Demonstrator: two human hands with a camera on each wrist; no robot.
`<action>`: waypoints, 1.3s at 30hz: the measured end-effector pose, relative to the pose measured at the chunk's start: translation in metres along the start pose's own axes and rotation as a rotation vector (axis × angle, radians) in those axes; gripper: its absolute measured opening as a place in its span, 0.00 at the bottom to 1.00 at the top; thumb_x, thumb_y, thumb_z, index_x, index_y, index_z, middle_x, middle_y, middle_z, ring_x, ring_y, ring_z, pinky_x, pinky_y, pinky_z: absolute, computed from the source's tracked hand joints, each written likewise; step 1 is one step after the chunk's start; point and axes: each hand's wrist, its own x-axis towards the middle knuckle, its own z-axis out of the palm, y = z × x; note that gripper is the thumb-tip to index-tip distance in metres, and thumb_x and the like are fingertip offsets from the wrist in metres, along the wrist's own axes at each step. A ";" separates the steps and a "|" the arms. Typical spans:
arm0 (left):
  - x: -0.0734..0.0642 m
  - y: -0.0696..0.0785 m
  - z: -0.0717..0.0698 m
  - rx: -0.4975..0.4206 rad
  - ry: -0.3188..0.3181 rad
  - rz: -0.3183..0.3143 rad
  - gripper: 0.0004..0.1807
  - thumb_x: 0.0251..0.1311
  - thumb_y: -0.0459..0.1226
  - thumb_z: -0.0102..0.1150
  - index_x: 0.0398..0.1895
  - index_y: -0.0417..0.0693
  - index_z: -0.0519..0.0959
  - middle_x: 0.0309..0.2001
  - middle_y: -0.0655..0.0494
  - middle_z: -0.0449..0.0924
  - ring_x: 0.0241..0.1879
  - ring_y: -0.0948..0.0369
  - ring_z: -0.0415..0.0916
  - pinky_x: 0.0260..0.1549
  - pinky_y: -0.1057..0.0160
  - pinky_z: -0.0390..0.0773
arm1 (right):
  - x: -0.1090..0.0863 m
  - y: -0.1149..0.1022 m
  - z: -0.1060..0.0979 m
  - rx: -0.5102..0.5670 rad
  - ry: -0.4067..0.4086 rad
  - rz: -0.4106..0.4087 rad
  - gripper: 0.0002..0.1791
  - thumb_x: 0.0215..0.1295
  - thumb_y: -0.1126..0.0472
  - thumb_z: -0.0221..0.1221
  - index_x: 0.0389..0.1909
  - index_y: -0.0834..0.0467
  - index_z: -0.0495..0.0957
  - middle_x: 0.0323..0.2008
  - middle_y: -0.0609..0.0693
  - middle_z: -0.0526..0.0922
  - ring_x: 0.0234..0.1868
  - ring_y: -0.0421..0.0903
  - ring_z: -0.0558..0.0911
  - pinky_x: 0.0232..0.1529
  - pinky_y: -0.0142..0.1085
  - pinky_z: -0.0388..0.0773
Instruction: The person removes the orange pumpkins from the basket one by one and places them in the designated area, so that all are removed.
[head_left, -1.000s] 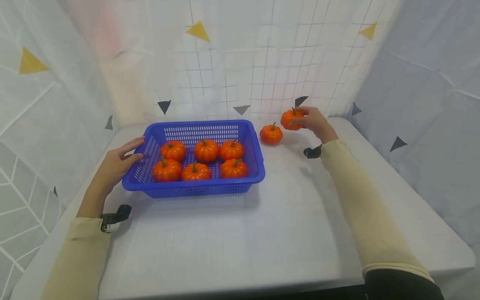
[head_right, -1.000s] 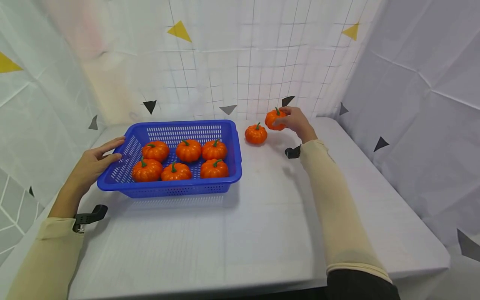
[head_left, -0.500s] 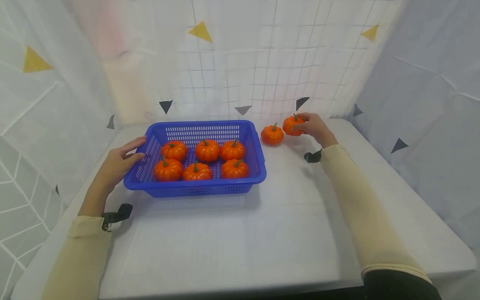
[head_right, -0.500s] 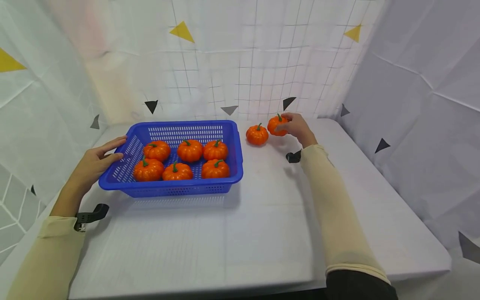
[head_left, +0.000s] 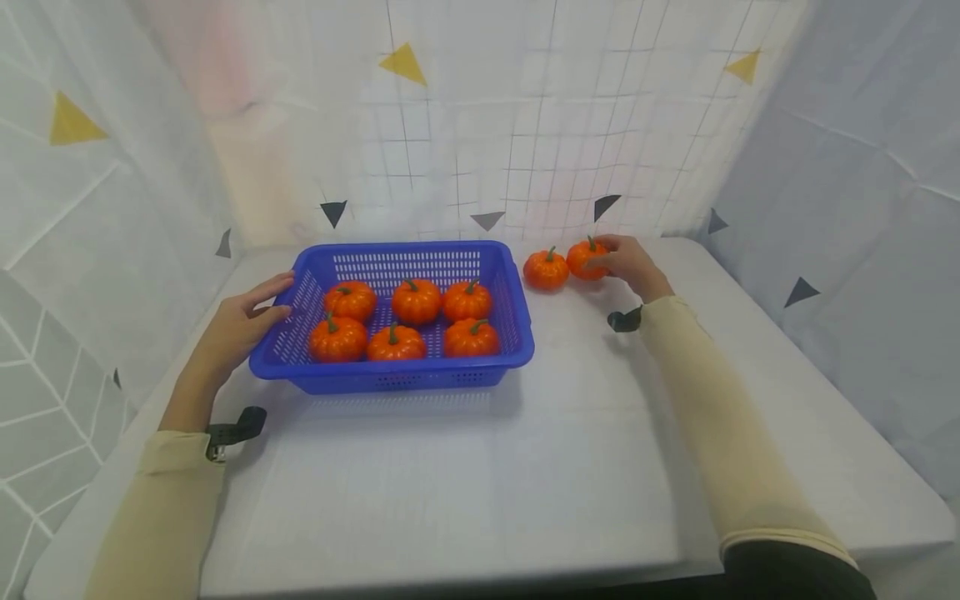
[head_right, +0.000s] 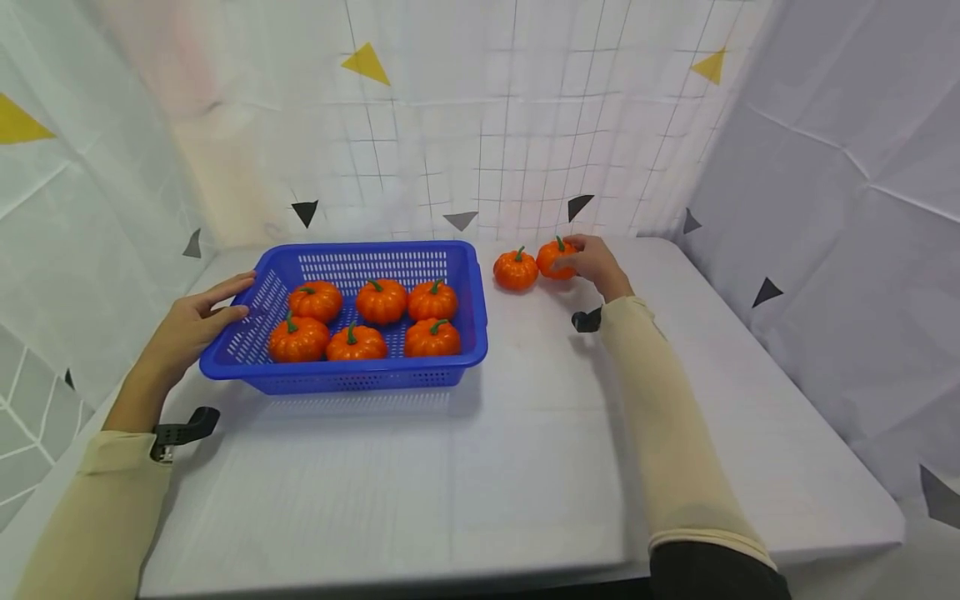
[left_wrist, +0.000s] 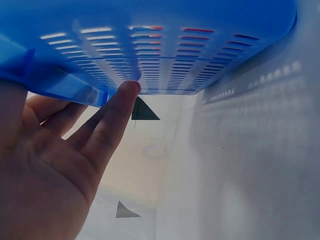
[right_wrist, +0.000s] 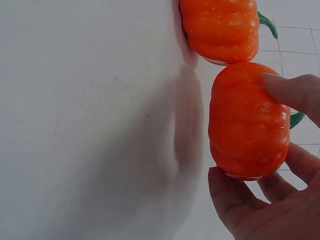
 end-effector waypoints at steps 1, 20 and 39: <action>0.000 0.000 0.000 0.000 0.000 -0.001 0.34 0.77 0.47 0.57 0.81 0.51 0.62 0.81 0.51 0.56 0.78 0.43 0.54 0.67 0.38 0.64 | 0.000 0.001 0.000 -0.002 -0.002 0.003 0.40 0.69 0.58 0.66 0.79 0.59 0.62 0.74 0.58 0.67 0.67 0.58 0.69 0.71 0.51 0.68; 0.000 0.000 0.002 0.000 -0.001 0.013 0.32 0.79 0.43 0.55 0.81 0.49 0.61 0.81 0.47 0.55 0.76 0.38 0.55 0.65 0.35 0.65 | -0.003 0.014 0.002 -0.053 -0.050 0.017 0.40 0.71 0.58 0.65 0.80 0.60 0.60 0.78 0.62 0.61 0.70 0.61 0.67 0.73 0.55 0.63; -0.003 0.003 0.001 0.011 0.005 0.009 0.33 0.78 0.45 0.56 0.81 0.51 0.62 0.81 0.49 0.56 0.76 0.39 0.56 0.65 0.37 0.66 | -0.008 -0.007 -0.011 -0.057 -0.032 -0.029 0.43 0.71 0.58 0.65 0.82 0.55 0.57 0.79 0.61 0.58 0.76 0.61 0.61 0.73 0.57 0.61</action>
